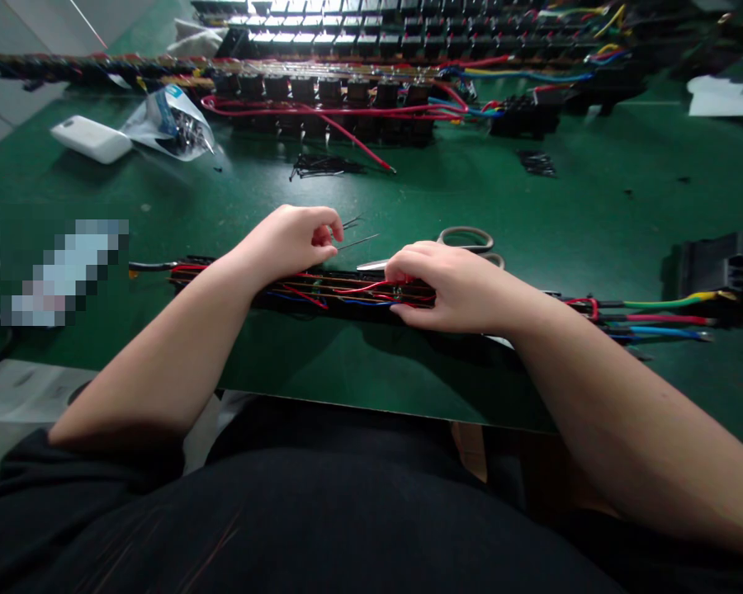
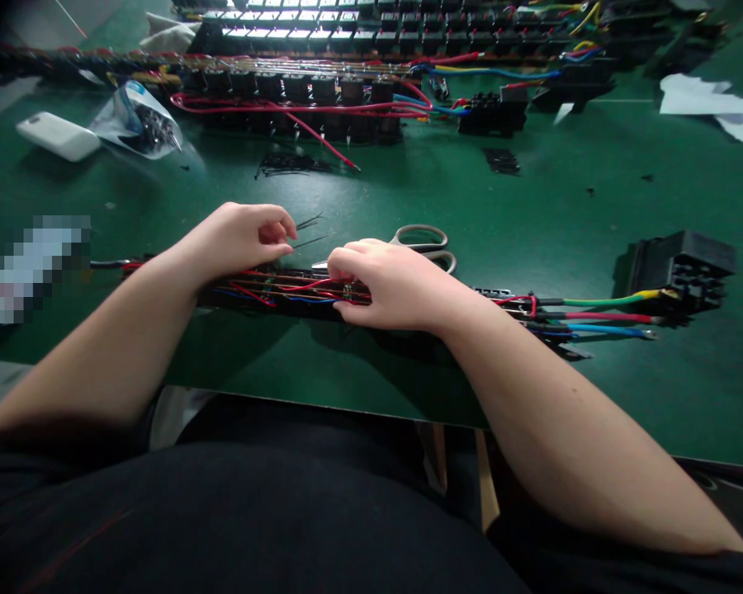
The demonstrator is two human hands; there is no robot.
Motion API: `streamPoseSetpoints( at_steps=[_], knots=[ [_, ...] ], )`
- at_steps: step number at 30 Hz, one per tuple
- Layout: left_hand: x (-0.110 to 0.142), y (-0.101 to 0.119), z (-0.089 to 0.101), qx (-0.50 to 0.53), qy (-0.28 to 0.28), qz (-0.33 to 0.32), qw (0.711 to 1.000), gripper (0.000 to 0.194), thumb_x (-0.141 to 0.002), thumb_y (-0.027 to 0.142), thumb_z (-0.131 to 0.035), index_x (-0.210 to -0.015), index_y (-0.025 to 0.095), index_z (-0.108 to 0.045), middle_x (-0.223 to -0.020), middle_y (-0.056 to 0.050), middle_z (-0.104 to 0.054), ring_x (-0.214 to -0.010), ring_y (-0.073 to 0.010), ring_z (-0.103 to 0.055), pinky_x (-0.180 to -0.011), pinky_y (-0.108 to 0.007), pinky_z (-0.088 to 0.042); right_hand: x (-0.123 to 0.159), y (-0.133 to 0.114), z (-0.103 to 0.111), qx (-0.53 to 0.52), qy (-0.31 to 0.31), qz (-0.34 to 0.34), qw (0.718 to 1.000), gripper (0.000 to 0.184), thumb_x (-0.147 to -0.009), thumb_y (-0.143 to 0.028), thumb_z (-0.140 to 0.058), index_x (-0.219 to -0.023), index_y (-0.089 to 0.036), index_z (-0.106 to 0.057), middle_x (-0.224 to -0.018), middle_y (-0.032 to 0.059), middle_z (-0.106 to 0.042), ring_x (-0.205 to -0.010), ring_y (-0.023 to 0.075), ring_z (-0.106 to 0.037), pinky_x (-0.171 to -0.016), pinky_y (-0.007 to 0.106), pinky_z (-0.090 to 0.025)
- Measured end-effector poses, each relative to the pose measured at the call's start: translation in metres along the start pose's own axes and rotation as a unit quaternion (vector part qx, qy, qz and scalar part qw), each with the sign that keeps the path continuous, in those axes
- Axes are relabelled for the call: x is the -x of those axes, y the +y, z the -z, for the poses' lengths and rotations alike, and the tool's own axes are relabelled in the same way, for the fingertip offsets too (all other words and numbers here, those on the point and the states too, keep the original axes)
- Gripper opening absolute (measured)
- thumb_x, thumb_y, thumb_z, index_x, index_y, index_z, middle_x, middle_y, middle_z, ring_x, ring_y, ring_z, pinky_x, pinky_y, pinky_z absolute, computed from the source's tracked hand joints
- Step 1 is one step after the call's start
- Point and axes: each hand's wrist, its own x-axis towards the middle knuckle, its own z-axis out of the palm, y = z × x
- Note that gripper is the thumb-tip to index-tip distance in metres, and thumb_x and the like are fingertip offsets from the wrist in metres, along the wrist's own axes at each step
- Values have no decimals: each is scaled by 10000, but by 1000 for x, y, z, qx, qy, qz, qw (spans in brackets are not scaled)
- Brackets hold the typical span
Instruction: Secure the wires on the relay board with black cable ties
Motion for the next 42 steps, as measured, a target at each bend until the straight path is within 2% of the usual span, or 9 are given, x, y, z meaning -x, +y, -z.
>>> streamPoseSetpoints(
  at_steps=[4, 7, 10, 12, 17, 25, 30, 37, 42],
  knots=[
    [5, 11, -2, 27, 71, -54, 996, 182, -832, 209, -688, -999, 171, -747, -838, -11, -743, -765, -124, -666, -765, -258, -504, 1, -1, -2, -2, 58, -4, 998, 520, -963, -495, -625, -1359, -161, -586, -995, 96, -722, -869, 247, -665, -762, 351, -473],
    [11, 23, -12, -1, 117, -151, 982, 147, -880, 216, -646, -989, 183, -739, -837, 7, -734, -769, -111, -669, -746, -234, -497, 1, 0, -4, 27, 108, 19, 994, 408, -987, -401, -595, -1316, -162, -631, -967, 88, -735, -887, 250, -675, -795, 356, -478],
    [15, 32, -26, -21, 188, -278, 942, 130, -913, 175, -600, -960, 186, -721, -846, 16, -732, -759, -99, -666, -702, -206, -484, 0, 2, -7, 62, 157, 51, 984, 237, -997, -309, -560, -1154, -183, -685, -938, 76, -751, -842, 230, -676, -777, 339, -475],
    [17, 35, -33, -35, 227, -318, 920, 119, -929, 150, -592, -962, 181, -702, -845, 16, -730, -736, -92, -657, -675, -196, -478, 0, 3, -8, 76, 179, 60, 979, 183, -998, -289, -547, -1071, -199, -688, -903, 59, -752, -787, 210, -667, -753, 326, -470],
    [20, 37, -33, -48, 261, -356, 896, 63, -976, 174, -626, -1020, 181, -670, -899, -3, -750, -772, -108, -689, -700, -208, -522, 1, 4, -8, 69, 190, 39, 979, 191, -996, -308, -571, -1063, -181, -698, -824, 40, -730, -714, 187, -651, -695, 303, -456],
    [23, 42, -30, -72, 275, -409, 867, 66, -1011, 192, -602, -965, 171, -643, -917, -25, -763, -781, -126, -712, -718, -223, -565, 0, 6, -9, 73, 194, 84, 975, 204, -1008, -259, -556, -956, -165, -729, -820, 69, -755, -711, 185, -652, -688, 302, -442],
    [23, 42, -32, -88, 286, -424, 855, 88, -1038, 201, -557, -990, 188, -630, -952, -11, -761, -804, -123, -709, -738, -237, -579, 0, 5, -9, 57, 177, 41, 982, 205, -999, -304, -559, -1016, -165, -708, -771, 42, -711, -667, 172, -629, -662, 291, -421],
    [23, 44, -33, -118, 301, -441, 837, 102, -1034, 163, -539, -985, 181, -627, -919, -24, -745, -799, -137, -692, -747, -251, -584, 1, 4, -8, 47, 189, 49, 980, 211, -976, -274, -562, -1128, -177, -673, -792, 29, -717, -688, 177, -641, -666, 284, -434],
    [22, 43, -36, -122, 292, -454, 833, 134, -1060, 191, -496, -1016, 194, -623, -921, -11, -736, -799, -130, -682, -744, -248, -570, 0, 5, -7, 63, 186, 70, 978, 173, -982, -272, -550, -983, -188, -701, -788, 44, -727, -682, 185, -636, -664, 304, -422]
  ],
)
